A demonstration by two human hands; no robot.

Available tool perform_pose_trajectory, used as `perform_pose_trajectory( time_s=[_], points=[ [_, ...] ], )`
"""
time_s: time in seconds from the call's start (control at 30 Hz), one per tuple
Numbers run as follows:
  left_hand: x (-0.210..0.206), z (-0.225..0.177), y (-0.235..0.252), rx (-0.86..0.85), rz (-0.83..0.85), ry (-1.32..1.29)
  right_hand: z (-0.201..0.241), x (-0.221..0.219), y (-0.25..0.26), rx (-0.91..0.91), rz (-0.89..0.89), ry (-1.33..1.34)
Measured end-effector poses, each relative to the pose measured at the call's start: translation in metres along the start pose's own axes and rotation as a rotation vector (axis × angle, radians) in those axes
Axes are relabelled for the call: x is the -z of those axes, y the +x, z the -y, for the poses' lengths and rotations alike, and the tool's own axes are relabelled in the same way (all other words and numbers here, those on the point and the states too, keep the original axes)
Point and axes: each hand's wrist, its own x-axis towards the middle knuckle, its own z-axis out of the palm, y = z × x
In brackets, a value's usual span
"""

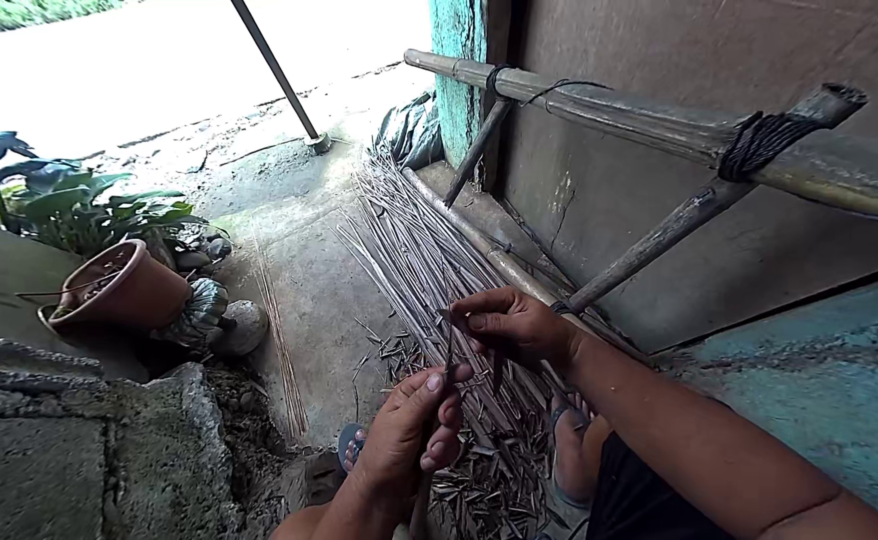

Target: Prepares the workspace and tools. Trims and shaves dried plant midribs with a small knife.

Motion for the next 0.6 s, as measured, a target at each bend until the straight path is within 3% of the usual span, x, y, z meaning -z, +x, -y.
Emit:
perform_pose_trajectory(
  time_s=[0.23, 0.3, 0.5, 0.6],
  points=[
    [0.000, 0.003, 0.000, -0.028, -0.097, 0.144, 0.012, 0.003, 0.004, -0.044, -0.355, 0.039],
    [0.000, 0.006, 0.001, -0.061, -0.128, 0.199, 0.016, 0.007, 0.003, -0.053, -0.384, 0.028],
    [0.001, 0.008, 0.006, -0.174, -0.221, 0.397, 0.022, 0.003, -0.012, -0.228, 0.011, -0.128],
    [0.002, 0.010, 0.007, -0.168, -0.216, 0.433, 0.019, -0.001, -0.012, -0.250, 0.059, -0.149]
  ],
)
